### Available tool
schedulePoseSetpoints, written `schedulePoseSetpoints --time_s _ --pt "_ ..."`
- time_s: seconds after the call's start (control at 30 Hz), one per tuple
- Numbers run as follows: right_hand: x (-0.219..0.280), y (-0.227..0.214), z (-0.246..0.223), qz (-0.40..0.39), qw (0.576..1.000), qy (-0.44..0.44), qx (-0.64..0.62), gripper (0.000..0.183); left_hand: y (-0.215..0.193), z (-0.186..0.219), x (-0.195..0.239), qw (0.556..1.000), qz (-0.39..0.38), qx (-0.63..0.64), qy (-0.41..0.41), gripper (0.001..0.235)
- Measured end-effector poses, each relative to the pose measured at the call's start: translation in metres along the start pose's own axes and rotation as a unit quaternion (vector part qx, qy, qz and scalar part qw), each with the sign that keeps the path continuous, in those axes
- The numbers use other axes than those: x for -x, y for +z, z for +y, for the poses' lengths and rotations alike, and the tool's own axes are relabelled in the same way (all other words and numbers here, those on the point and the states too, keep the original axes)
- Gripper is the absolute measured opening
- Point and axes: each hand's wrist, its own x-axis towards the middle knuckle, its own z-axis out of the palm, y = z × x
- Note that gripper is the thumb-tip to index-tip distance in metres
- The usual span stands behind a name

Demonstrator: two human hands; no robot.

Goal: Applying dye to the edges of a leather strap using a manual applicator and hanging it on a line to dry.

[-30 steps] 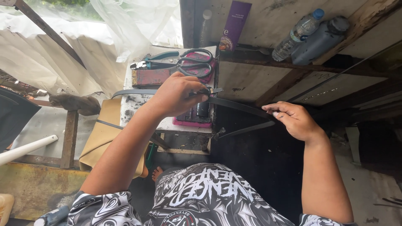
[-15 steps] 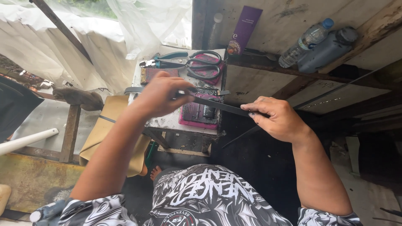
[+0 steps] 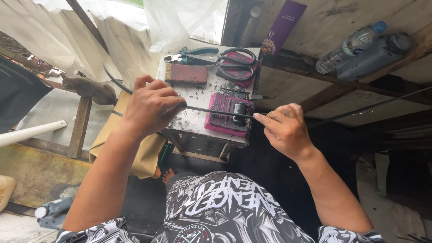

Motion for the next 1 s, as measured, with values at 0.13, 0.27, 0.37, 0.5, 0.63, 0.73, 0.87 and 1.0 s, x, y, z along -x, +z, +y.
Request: schedulePoseSetpoints --time_s 0.13,0.27,0.37,0.5,0.63,0.73,0.87,1.0 --pt "0.014 -0.001 0.005 0.008 1.000 0.020 0.015 0.024 0.002 0.016 -0.009 0.998 0.005 -0.053 0.017 0.009" --pt "0.032 -0.008 0.013 0.025 0.999 0.036 0.008 0.025 0.008 0.033 -0.024 0.999 0.002 -0.021 0.030 0.008" --pt "0.048 -0.016 0.017 0.023 0.998 0.060 0.021 0.027 0.015 0.044 -0.037 0.999 0.006 -0.004 0.051 0.010" --pt "0.071 -0.025 0.025 0.032 0.996 0.085 0.027 0.027 0.029 0.057 -0.052 0.996 0.004 0.005 0.084 0.014" --pt "0.092 -0.035 0.028 0.031 0.990 0.129 0.038 0.025 0.043 0.073 -0.066 0.994 0.003 0.029 0.109 0.014" --pt "0.111 -0.037 0.034 0.023 0.986 0.159 0.037 0.025 0.048 0.086 -0.076 0.993 -0.006 0.042 0.114 0.012" --pt "0.119 -0.041 0.038 -0.003 0.971 0.235 -0.046 0.024 0.054 0.092 -0.084 0.992 -0.025 0.050 0.117 0.010" --pt "0.107 -0.056 0.038 -0.005 0.945 0.288 -0.155 0.026 0.051 0.084 -0.092 0.987 -0.026 0.112 0.110 0.011"
